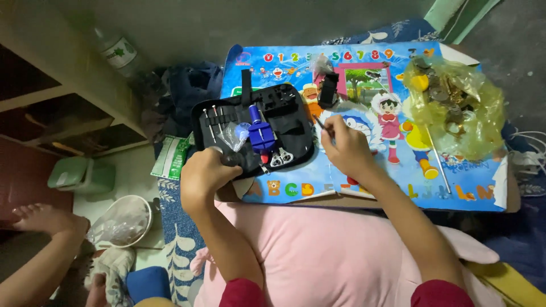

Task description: Removing pins from a metal watch band using a pin pusher tool to adjust the band size.

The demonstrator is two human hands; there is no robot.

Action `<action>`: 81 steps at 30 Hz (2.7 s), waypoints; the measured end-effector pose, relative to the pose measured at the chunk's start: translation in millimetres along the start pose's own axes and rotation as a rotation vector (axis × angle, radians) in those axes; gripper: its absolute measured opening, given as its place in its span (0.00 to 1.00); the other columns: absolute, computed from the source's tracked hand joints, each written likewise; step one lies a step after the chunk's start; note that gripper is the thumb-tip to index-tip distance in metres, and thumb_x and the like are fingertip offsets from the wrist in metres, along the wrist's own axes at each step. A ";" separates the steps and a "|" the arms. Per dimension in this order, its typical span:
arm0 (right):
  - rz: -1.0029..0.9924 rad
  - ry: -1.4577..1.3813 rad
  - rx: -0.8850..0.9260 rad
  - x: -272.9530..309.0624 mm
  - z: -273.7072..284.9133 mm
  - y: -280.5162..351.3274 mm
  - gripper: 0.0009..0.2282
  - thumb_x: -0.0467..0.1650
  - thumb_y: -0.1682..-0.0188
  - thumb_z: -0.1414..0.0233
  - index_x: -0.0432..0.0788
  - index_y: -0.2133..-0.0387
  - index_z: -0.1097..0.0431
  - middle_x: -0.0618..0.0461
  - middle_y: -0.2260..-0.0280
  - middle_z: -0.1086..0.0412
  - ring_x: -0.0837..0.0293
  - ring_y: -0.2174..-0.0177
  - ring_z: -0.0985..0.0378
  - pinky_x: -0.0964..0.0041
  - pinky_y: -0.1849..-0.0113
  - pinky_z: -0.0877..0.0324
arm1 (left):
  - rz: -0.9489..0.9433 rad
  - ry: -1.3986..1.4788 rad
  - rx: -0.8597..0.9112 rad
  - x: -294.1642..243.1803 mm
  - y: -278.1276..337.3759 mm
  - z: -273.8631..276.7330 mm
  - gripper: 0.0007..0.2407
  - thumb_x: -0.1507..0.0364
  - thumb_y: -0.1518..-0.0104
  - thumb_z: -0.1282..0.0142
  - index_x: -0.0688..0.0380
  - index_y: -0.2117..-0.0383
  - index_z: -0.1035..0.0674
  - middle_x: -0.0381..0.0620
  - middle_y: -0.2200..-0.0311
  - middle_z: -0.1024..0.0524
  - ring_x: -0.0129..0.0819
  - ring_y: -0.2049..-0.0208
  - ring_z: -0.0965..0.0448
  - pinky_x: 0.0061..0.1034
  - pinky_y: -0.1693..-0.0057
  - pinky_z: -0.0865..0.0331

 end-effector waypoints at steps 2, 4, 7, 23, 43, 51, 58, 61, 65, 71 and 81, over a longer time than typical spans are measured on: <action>0.121 0.091 0.057 14.7 0.0 5.9 0.04 0.31 0.45 0.49 0.48 0.62 0.37 0.51 0.80 0.26 0.49 0.78 0.19 0.55 0.69 0.24 | 0.014 0.017 0.003 3.0 6.8 4.1 0.15 0.57 0.62 0.34 0.57 0.85 0.16 0.48 0.89 0.28 0.39 0.84 0.26 0.24 0.74 0.37; 0.112 0.078 0.068 14.9 0.0 4.7 0.04 0.31 0.45 0.49 0.48 0.62 0.37 0.50 0.79 0.26 0.48 0.77 0.19 0.53 0.69 0.24 | 0.018 0.025 0.014 12.6 -0.4 -3.4 0.15 0.57 0.62 0.33 0.58 0.81 0.15 0.48 0.88 0.26 0.41 0.83 0.24 0.25 0.73 0.35; 0.109 0.071 0.070 11.4 1.7 5.2 0.04 0.30 0.45 0.49 0.47 0.61 0.36 0.50 0.79 0.26 0.47 0.77 0.20 0.51 0.69 0.24 | 0.015 0.046 0.027 21.1 -8.4 -15.6 0.16 0.56 0.63 0.32 0.57 0.78 0.13 0.50 0.85 0.24 0.44 0.80 0.21 0.27 0.71 0.32; 0.089 0.014 0.038 11.7 17.7 5.8 0.03 0.29 0.44 0.49 0.46 0.61 0.36 0.50 0.76 0.23 0.49 0.76 0.18 0.54 0.67 0.24 | -0.162 0.040 0.038 -0.7 12.6 -0.9 0.16 0.54 0.60 0.32 0.54 0.85 0.20 0.48 0.87 0.30 0.42 0.80 0.25 0.27 0.69 0.29; 0.337 -0.102 0.412 104.3 -29.0 45.3 0.12 0.31 0.53 0.45 0.44 0.56 0.35 0.44 0.62 0.28 0.38 0.73 0.19 0.45 0.69 0.23 | -0.143 0.037 0.033 -3.8 0.8 0.2 0.19 0.50 0.60 0.31 0.49 0.73 0.12 0.46 0.83 0.23 0.40 0.79 0.22 0.28 0.71 0.30; 0.430 0.042 0.624 124.9 -44.2 40.0 0.17 0.36 0.49 0.50 0.50 0.46 0.35 0.58 0.47 0.36 0.36 0.75 0.19 0.41 0.67 0.24 | -0.299 -0.095 -0.053 -3.0 -3.1 4.0 0.14 0.63 0.58 0.34 0.44 0.63 0.12 0.44 0.67 0.24 0.42 0.63 0.28 0.32 0.60 0.30; 0.448 0.102 0.579 115.1 -31.1 40.8 0.13 0.29 0.51 0.50 0.49 0.53 0.33 0.58 0.53 0.35 0.38 0.74 0.19 0.44 0.68 0.23 | -0.208 -0.222 -0.103 -10.7 -1.9 -11.1 0.17 0.61 0.62 0.34 0.42 0.63 0.14 0.42 0.63 0.26 0.42 0.58 0.31 0.36 0.56 0.37; 0.369 0.114 0.658 97.2 -14.7 37.8 0.14 0.27 0.53 0.50 0.50 0.52 0.33 0.57 0.53 0.35 0.35 0.72 0.19 0.41 0.67 0.24 | -0.157 -0.289 -0.133 -16.7 -2.1 -14.8 0.17 0.60 0.64 0.34 0.44 0.65 0.14 0.43 0.62 0.27 0.43 0.57 0.31 0.39 0.55 0.39; 0.278 0.159 0.778 69.4 13.1 30.2 0.13 0.30 0.53 0.47 0.51 0.54 0.30 0.58 0.55 0.33 0.34 0.67 0.19 0.42 0.65 0.24 | -0.287 -0.212 0.023 -36.4 11.1 4.6 0.24 0.56 0.64 0.38 0.44 0.57 0.20 0.43 0.58 0.24 0.44 0.51 0.28 0.43 0.47 0.41; -0.053 0.271 0.799 13.8 61.9 7.4 0.14 0.36 0.52 0.45 0.54 0.52 0.26 0.58 0.51 0.27 0.40 0.55 0.20 0.43 0.56 0.27 | -0.258 -0.073 0.208 -21.2 0.6 15.8 0.19 0.57 0.61 0.35 0.40 0.60 0.22 0.32 0.64 0.17 0.37 0.51 0.21 0.44 0.43 0.45; -0.448 0.575 0.538 -82.4 88.1 32.8 0.19 0.48 0.54 0.46 0.62 0.51 0.27 0.62 0.51 0.29 0.44 0.55 0.20 0.42 0.54 0.28 | -0.337 -0.214 -0.104 -24.4 36.4 26.0 0.18 0.63 0.57 0.31 0.36 0.58 0.23 0.31 0.65 0.16 0.42 0.56 0.20 0.51 0.45 0.40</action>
Point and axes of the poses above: each hand's wrist, its own y-axis away from the middle knuckle, its own z-axis out of the back of the hand, x = y × z, the point moved 4 cm from there along -y, towards the middle knuckle
